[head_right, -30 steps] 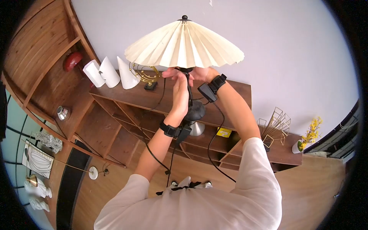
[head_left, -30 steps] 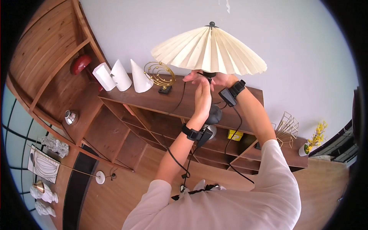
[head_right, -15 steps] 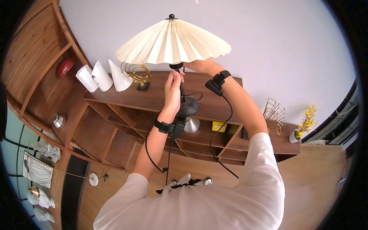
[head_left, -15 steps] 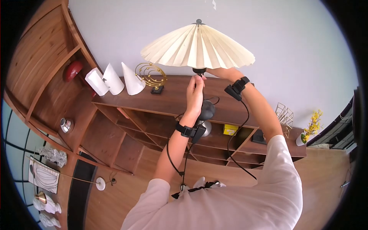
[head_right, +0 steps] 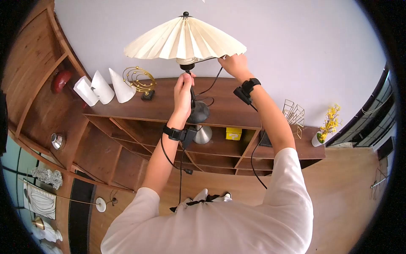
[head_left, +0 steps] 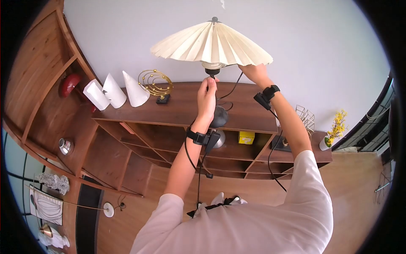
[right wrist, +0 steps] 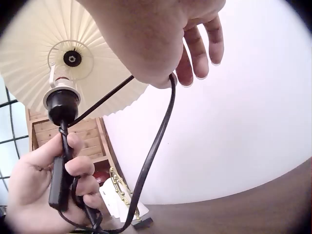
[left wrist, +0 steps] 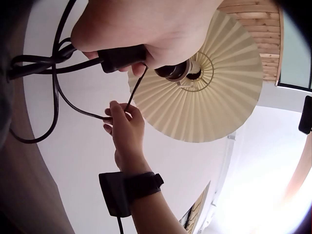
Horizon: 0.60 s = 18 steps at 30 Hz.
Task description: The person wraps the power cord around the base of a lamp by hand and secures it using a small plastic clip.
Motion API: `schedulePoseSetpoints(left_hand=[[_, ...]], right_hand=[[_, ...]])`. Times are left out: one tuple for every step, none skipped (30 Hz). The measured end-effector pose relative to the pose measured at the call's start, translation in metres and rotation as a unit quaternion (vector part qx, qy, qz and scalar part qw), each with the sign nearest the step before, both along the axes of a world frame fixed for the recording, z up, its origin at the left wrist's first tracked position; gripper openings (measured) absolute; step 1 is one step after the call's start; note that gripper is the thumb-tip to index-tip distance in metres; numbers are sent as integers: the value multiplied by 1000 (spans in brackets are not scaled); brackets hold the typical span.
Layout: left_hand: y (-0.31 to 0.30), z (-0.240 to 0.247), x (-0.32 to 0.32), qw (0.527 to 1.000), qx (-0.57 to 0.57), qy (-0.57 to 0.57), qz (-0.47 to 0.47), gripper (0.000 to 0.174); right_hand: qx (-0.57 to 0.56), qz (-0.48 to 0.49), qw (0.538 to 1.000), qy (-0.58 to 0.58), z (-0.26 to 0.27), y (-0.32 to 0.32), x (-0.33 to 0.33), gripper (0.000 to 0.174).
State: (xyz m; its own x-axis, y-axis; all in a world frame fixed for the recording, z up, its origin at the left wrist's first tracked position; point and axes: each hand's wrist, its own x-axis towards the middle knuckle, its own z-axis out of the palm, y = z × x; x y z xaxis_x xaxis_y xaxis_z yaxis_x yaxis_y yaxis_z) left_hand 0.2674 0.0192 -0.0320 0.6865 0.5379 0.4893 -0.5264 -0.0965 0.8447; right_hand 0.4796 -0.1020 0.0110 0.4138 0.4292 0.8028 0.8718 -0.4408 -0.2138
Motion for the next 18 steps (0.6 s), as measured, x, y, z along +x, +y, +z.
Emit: schedulePoseSetpoints(left_hand=[[-1,1,0,1000,-2,1,-2,34],[-2,2,-1,1000,-1,1,-3,35],[-2,2,-1,1000,-1,1,-5,35],[-3,2,-1,1000,-4,1,-7,35],[-3,2,-2,1000,-7,1,-8,34],[-3,4,-1,1000,-9,0,-7,33],[-2,4,0,1000,-10,-2,-8,33],[-1,2,0,1000,-9,-3,-11,33],[-1,3,0,1000,-8,-3,-13,32],[-1,3,0,1000,-10,-3,-13,32],[-1,3,-1,1000,-8,5,-15,32],[0,3,-1,1000,-5,12,-17,32],[1,4,-1,1000,-4,12,-18,32],[1,5,0,1000,1,17,-17,32],[1,5,1,1000,5,21,-15,32],[1,2,2,1000,4,18,-14,32],[2,0,4,1000,0,8,-13,31],[4,-2,5,1000,-4,-2,-13,31]], right_hand=[[-10,45,997,61,-5,-4,11,29],[-20,90,988,122,-10,-6,21,29],[-23,88,988,121,-8,-11,15,29],[-57,117,951,279,-6,-18,5,28],[-88,142,888,429,-3,-24,-3,28],[-88,117,926,347,-22,-21,6,21],[-90,115,927,345,-20,-20,-1,21],[-85,22,969,233,-22,-19,-12,18],[-79,-71,988,116,-20,-18,-19,15],[-71,-94,992,55,-17,-19,-21,12],[-72,-94,991,56,-13,-18,-25,12],[-98,-145,981,82,-8,-15,-27,11],[-123,-196,967,106,-4,-13,-27,11],[-123,-196,967,105,-6,-11,-23,11],[-95,-185,970,124,-12,-8,-16,15],[-66,-172,973,141,-13,-6,-13,19],[-66,-170,974,137,-14,-10,-10,19],[-43,-52,929,364,-13,-16,-9,27]])
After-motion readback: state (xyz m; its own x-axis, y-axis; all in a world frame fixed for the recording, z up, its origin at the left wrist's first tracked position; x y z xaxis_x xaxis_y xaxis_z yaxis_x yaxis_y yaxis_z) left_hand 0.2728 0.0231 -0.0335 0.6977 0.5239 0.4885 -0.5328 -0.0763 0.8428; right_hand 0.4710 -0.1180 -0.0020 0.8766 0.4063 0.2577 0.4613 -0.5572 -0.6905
